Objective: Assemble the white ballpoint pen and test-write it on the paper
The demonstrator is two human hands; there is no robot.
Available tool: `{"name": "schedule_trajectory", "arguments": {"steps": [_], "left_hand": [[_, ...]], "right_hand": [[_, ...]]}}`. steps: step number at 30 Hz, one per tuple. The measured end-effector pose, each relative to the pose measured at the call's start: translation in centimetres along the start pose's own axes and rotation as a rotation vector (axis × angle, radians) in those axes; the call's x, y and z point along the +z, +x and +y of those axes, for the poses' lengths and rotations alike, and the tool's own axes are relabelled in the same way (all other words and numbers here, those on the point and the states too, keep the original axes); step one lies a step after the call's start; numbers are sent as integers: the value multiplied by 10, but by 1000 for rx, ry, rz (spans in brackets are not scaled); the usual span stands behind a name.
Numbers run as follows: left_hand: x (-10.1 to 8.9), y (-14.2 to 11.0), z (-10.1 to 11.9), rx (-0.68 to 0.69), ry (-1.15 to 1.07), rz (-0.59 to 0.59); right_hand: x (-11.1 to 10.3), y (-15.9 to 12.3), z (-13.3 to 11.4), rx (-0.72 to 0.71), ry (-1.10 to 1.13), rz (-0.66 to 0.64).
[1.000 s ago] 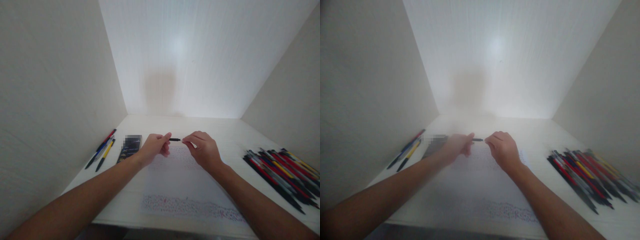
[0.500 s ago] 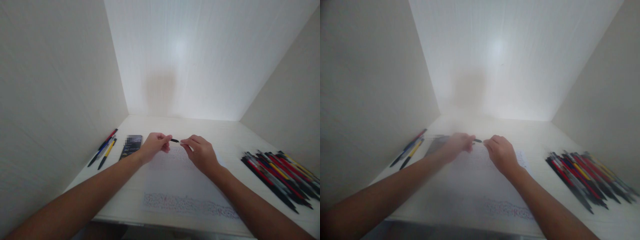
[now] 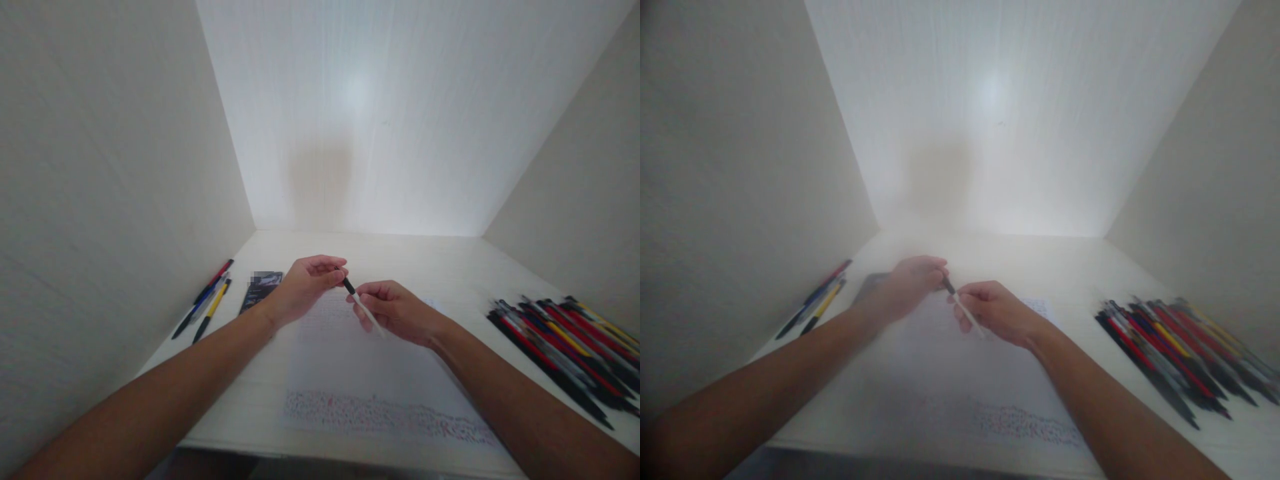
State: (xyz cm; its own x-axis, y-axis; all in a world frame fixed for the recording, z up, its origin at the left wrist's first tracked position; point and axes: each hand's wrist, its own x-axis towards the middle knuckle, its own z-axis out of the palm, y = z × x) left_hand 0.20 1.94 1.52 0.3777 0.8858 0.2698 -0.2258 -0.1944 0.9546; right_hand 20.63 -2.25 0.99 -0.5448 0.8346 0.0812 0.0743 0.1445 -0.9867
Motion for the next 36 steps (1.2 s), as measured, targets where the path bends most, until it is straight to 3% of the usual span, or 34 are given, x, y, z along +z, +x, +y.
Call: {"name": "schedule_trajectory", "arguments": {"steps": [2, 5, 12, 16, 20, 22, 26, 31, 33, 36], "left_hand": [[-1, 1, -3, 17, -76, -12], [1, 0, -3, -2, -99, 31], [18, -8, 12, -109, 105, 159], [18, -9, 13, -46, 136, 149], [11, -7, 12, 8, 122, -23], [10, -6, 11, 25, 94, -44], [16, -8, 11, 26, 107, 122], [23, -13, 18, 4, 239, 258], [21, -13, 20, 25, 246, 223], [11, -9, 20, 30, 232, 32]], "right_hand": [[3, 1, 0, -1, 65, 9], [5, 3, 0, -34, -19, 107], [4, 6, -5, -90, -189, 285], [8, 3, -10, -107, -254, 213], [10, 1, -7, -105, -232, 96], [10, 2, -4, -91, -180, 99], [8, 6, 0, -86, -201, 253], [11, 3, -5, -115, -478, 400], [14, 1, -9, -123, -483, 367], [19, -1, -11, -74, -254, 181]]}}
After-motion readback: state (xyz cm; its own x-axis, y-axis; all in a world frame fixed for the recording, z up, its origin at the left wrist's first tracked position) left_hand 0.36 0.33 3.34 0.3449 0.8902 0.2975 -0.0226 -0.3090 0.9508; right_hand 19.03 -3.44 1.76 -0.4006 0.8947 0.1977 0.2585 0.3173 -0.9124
